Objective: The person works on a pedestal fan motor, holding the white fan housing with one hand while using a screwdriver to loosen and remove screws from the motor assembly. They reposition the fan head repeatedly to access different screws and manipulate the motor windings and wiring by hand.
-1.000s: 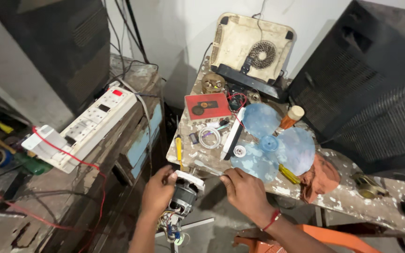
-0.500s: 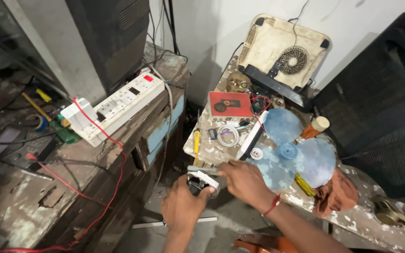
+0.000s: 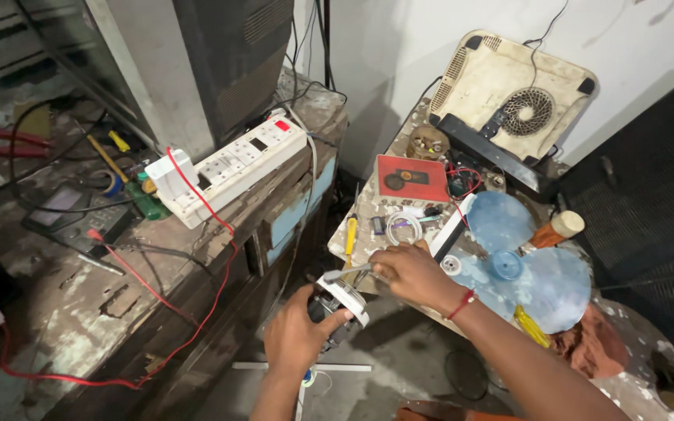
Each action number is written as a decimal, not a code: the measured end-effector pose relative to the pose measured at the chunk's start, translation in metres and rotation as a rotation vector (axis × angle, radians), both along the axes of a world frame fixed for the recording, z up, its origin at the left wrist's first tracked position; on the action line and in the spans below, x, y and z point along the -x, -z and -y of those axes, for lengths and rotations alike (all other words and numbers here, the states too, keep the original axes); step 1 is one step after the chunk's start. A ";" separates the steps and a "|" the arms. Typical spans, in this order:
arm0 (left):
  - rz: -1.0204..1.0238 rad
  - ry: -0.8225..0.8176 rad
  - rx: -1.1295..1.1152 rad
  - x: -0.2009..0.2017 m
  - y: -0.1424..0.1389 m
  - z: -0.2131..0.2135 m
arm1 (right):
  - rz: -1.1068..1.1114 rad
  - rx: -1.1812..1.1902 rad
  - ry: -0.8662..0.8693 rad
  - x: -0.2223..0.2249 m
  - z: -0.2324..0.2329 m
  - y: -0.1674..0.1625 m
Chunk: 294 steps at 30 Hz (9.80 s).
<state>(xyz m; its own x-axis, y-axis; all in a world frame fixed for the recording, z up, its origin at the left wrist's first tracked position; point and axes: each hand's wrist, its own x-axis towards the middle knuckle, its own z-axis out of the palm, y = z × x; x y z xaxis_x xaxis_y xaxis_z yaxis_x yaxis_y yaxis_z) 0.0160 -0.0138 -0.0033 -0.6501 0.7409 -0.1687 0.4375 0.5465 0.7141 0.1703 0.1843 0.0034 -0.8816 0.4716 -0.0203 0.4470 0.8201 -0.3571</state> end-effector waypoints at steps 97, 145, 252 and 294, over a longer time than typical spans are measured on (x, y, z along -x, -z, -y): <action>-0.502 0.142 -0.372 -0.025 0.032 -0.011 | 0.003 -0.044 0.400 -0.013 0.106 -0.048; -0.529 0.108 -0.313 -0.025 0.041 -0.018 | -0.029 0.089 0.660 -0.012 0.146 -0.034; -0.531 0.228 -0.341 -0.025 0.037 0.003 | 0.306 0.392 0.264 -0.008 0.091 -0.051; -0.247 0.170 -0.314 -0.012 0.046 -0.002 | -0.035 0.481 0.430 -0.004 0.107 0.002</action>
